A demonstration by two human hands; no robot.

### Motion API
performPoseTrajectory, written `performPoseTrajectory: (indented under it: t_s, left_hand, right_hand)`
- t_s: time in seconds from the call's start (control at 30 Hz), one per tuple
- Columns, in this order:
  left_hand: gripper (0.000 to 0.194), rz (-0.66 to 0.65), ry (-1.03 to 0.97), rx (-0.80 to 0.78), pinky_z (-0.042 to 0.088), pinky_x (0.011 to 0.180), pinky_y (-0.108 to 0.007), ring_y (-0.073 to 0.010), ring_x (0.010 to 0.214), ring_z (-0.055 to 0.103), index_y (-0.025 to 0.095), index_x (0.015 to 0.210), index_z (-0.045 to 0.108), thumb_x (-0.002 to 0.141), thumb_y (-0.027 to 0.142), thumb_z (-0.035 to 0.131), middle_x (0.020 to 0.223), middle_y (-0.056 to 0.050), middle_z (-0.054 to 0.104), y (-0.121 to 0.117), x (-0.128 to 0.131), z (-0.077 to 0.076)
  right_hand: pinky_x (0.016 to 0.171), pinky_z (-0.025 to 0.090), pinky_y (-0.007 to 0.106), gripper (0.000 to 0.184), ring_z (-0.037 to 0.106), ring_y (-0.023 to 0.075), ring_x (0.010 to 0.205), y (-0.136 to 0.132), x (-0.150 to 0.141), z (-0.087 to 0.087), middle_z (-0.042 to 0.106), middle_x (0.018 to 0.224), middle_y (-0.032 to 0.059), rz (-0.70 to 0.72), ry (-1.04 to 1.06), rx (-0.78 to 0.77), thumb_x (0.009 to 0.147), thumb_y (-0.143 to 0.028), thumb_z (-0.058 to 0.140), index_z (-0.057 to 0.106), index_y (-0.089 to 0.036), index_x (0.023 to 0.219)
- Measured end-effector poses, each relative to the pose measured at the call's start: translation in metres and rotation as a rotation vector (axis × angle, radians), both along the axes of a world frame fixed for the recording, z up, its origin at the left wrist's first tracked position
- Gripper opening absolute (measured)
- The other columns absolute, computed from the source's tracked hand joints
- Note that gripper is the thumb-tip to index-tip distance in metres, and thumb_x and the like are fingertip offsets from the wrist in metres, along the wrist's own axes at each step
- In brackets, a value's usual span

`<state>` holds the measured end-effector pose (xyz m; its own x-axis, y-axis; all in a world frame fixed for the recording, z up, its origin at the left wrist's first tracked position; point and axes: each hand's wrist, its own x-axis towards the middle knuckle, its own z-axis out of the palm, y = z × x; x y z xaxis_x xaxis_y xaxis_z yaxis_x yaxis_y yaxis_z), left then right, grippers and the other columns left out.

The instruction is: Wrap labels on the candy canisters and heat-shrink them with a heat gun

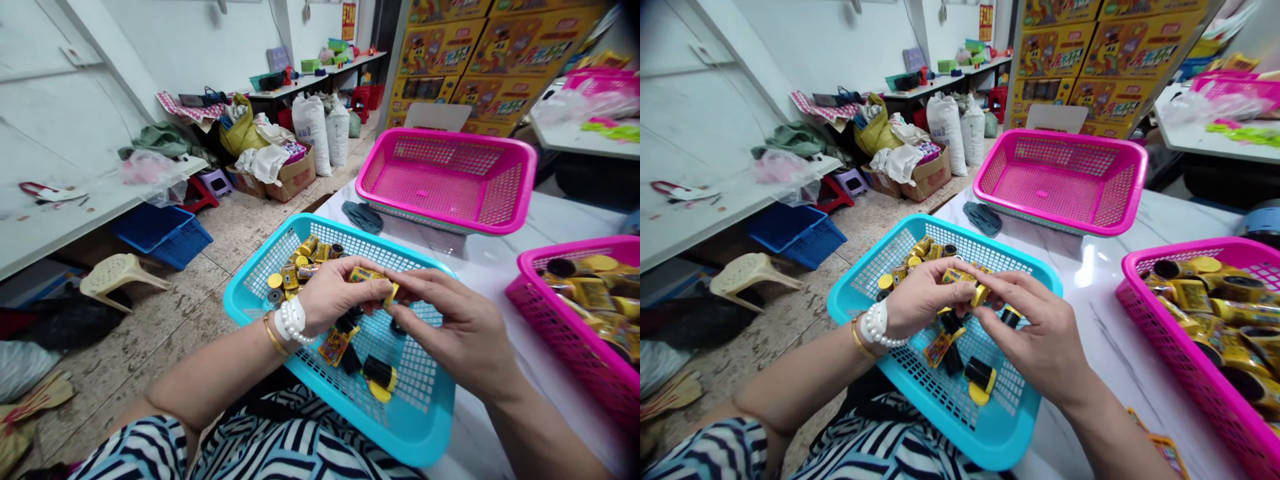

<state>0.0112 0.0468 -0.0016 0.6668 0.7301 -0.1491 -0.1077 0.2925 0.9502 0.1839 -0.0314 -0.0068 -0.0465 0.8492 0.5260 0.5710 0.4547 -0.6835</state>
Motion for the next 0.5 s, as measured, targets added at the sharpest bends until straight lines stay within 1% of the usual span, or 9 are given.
performPoseTrajectory:
  t_s: [0.07,0.13,0.2,0.23,0.3,0.33,0.4,0.47,0.5]
  left_hand:
    - [0.037,0.024,-0.008,-0.011,0.046,0.061,-0.024,-0.0075,0.059,0.058,0.014,0.097,0.069,0.073,0.039,0.083,0.074,0.000,0.065,0.000,0.001,-0.001]
    - [0.042,0.032,-0.017,-0.025,0.047,0.061,-0.023,-0.0072,0.058,0.058,0.014,0.101,0.068,0.072,0.039,0.084,0.074,0.000,0.064,0.000,0.001,-0.001]
    - [0.049,0.015,-0.021,-0.075,0.048,0.060,-0.024,-0.0086,0.059,0.060,0.016,0.111,0.065,0.074,0.043,0.081,0.076,0.000,0.065,-0.001,-0.002,-0.001]
    - [0.050,0.004,-0.017,-0.111,0.048,0.058,-0.024,-0.0094,0.059,0.061,0.017,0.114,0.063,0.077,0.047,0.078,0.078,0.000,0.065,-0.001,-0.003,-0.001]
    - [0.046,-0.013,0.003,-0.157,0.047,0.055,-0.023,-0.0098,0.059,0.061,0.017,0.112,0.062,0.081,0.050,0.073,0.080,-0.001,0.066,0.000,-0.006,-0.001]
    - [0.043,-0.016,0.012,-0.149,0.046,0.054,-0.022,-0.0092,0.058,0.061,0.016,0.108,0.063,0.082,0.048,0.073,0.079,-0.002,0.066,0.001,-0.008,-0.002]
    - [0.035,-0.006,0.020,-0.075,0.045,0.055,-0.021,-0.0074,0.057,0.058,0.016,0.104,0.065,0.082,0.041,0.075,0.078,-0.001,0.066,0.001,-0.009,-0.005]
    - [0.031,0.014,0.018,0.029,0.048,0.062,-0.022,-0.0078,0.063,0.060,0.016,0.105,0.067,0.081,0.033,0.076,0.082,-0.001,0.068,0.000,-0.009,-0.007]
    - [0.029,0.020,0.010,0.077,0.050,0.067,-0.024,-0.0092,0.069,0.062,0.016,0.105,0.068,0.081,0.031,0.076,0.087,-0.003,0.070,-0.001,-0.008,-0.008]
  right_hand:
    - [0.076,0.059,0.033,0.041,0.068,0.0152,0.081,-0.001,-0.002,-0.001,0.070,0.105,0.0044,-0.032,-0.001,0.002,0.086,-0.018,0.069,0.065,-0.025,0.125]
    - [0.075,0.059,0.031,0.035,0.068,0.0151,0.081,-0.001,-0.002,-0.002,0.070,0.103,0.0046,-0.047,0.006,0.013,0.085,-0.017,0.070,0.067,-0.024,0.119]
    - [0.073,0.059,0.030,0.029,0.069,0.0144,0.081,0.000,0.000,-0.004,0.070,0.103,0.0053,-0.075,-0.001,0.047,0.085,-0.016,0.069,0.069,-0.022,0.114]
    - [0.073,0.059,0.029,0.030,0.069,0.0142,0.081,0.001,0.001,-0.004,0.070,0.104,0.0061,-0.089,-0.013,0.072,0.085,-0.015,0.069,0.070,-0.021,0.114]
    - [0.076,0.060,0.030,0.033,0.069,0.0151,0.085,0.003,0.003,-0.006,0.068,0.108,0.0082,-0.096,-0.059,0.119,0.085,-0.013,0.069,0.070,-0.019,0.117]
    - [0.078,0.060,0.030,0.034,0.069,0.0160,0.088,0.004,0.004,-0.007,0.068,0.108,0.0091,-0.089,-0.084,0.142,0.084,-0.012,0.068,0.070,-0.019,0.118]
    - [0.078,0.059,0.030,0.036,0.069,0.0170,0.091,0.005,0.003,-0.010,0.069,0.104,0.0094,-0.076,-0.108,0.176,0.084,-0.011,0.069,0.070,-0.017,0.119]
    - [0.074,0.060,0.028,0.035,0.069,0.0159,0.086,0.005,0.000,-0.011,0.071,0.099,0.0083,-0.075,-0.082,0.175,0.084,-0.011,0.069,0.071,-0.017,0.118]
    - [0.072,0.059,0.028,0.035,0.069,0.0150,0.082,0.005,-0.001,-0.011,0.071,0.097,0.0076,-0.078,-0.054,0.161,0.084,-0.011,0.069,0.071,-0.018,0.118]
